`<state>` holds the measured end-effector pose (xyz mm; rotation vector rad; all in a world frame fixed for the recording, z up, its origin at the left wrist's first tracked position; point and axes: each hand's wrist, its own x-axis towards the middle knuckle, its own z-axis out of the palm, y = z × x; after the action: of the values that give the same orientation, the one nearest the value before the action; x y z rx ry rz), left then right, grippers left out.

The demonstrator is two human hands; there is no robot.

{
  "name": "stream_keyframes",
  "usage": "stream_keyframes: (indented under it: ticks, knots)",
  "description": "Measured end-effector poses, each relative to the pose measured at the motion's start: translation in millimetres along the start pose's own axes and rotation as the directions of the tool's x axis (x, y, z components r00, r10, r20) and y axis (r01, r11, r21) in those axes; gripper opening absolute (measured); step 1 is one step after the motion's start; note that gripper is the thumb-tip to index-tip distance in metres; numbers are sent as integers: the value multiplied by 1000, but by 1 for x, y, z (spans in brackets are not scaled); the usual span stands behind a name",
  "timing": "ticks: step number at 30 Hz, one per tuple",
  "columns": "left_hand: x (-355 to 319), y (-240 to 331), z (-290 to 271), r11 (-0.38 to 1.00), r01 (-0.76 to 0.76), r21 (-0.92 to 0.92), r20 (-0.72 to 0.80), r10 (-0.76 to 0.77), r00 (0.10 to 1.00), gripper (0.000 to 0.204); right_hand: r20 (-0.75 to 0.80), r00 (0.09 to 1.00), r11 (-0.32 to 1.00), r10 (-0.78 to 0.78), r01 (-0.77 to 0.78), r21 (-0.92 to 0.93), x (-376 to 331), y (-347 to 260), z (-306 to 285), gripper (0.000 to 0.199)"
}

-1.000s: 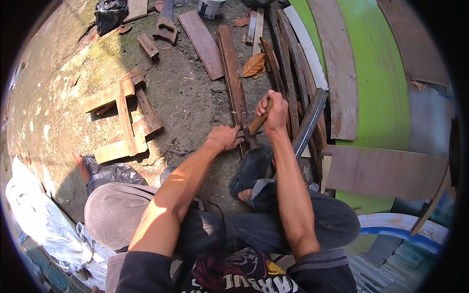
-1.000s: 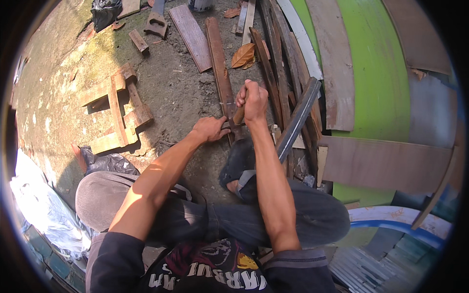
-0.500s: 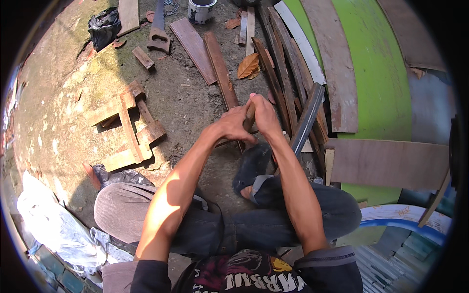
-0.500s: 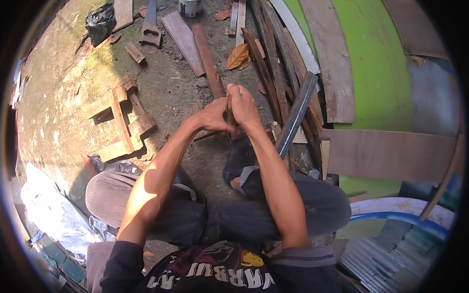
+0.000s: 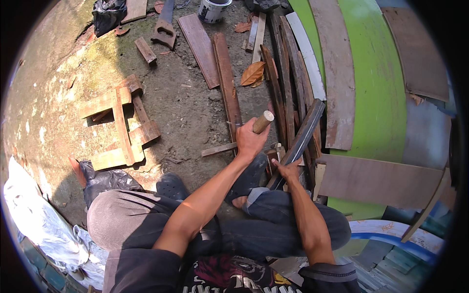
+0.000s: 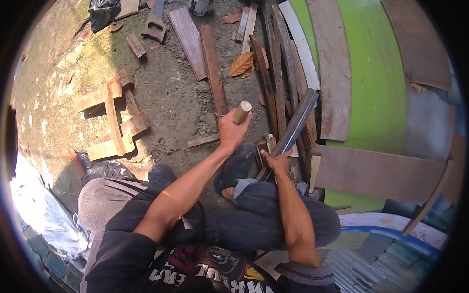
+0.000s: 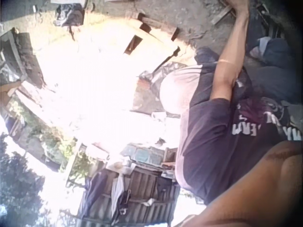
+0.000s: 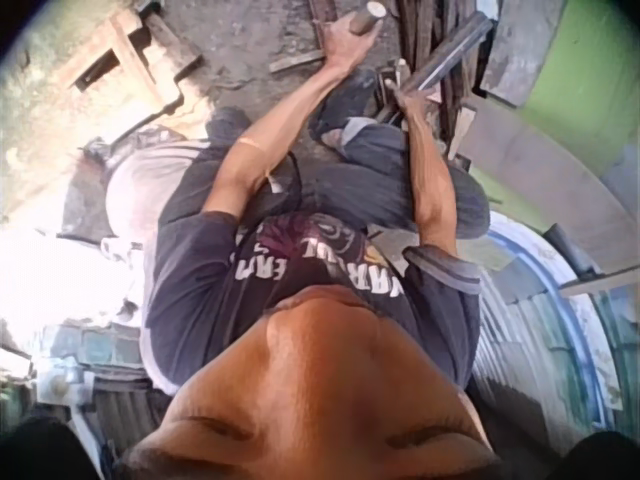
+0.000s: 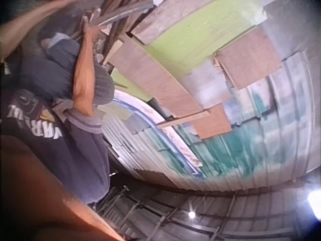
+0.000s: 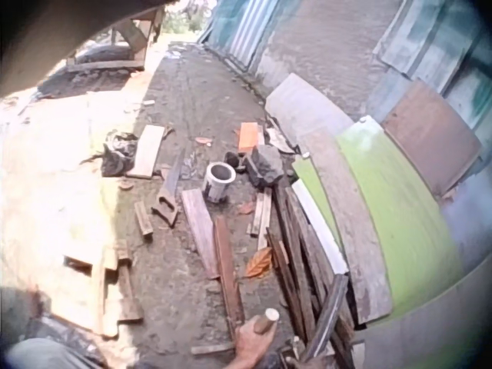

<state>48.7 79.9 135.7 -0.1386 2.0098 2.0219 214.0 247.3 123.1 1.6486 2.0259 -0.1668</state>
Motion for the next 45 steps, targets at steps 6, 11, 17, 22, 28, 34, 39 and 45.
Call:
stream_keyframes:
  ticks: [6,11,17,22,28,34,39,45]
  knots:
    - [0,-8,-2,1000,-18,-9,45,18,999,24,-197,976,972,97,-50,229,-11,4,32,111]
    - [4,-8,-6,1000,-14,-11,19,14,1000,24,-383,923,945,-34,154,289,-15,-21,-13,83]
    - [2,-16,-2,1000,-12,-11,75,13,997,22,-456,678,702,-576,697,150,52,-39,-107,51]
    - [2,-17,-6,1000,25,6,94,-25,995,21,-100,463,472,-881,875,-106,42,-135,-189,49]
    - [-2,-17,-14,997,72,-32,167,-66,984,31,242,491,405,-837,853,-328,77,-177,-160,72]
    - [-5,-9,-16,987,162,-1,166,-159,973,38,261,521,463,-813,849,-253,59,-208,-139,70]
    - [-6,-4,-10,992,130,1,84,-129,988,35,53,496,465,-867,843,-269,48,-221,-165,56]
    - [-11,-30,-8,993,75,92,-9,-74,997,24,82,-207,-222,-975,898,-380,27,-179,-173,49]
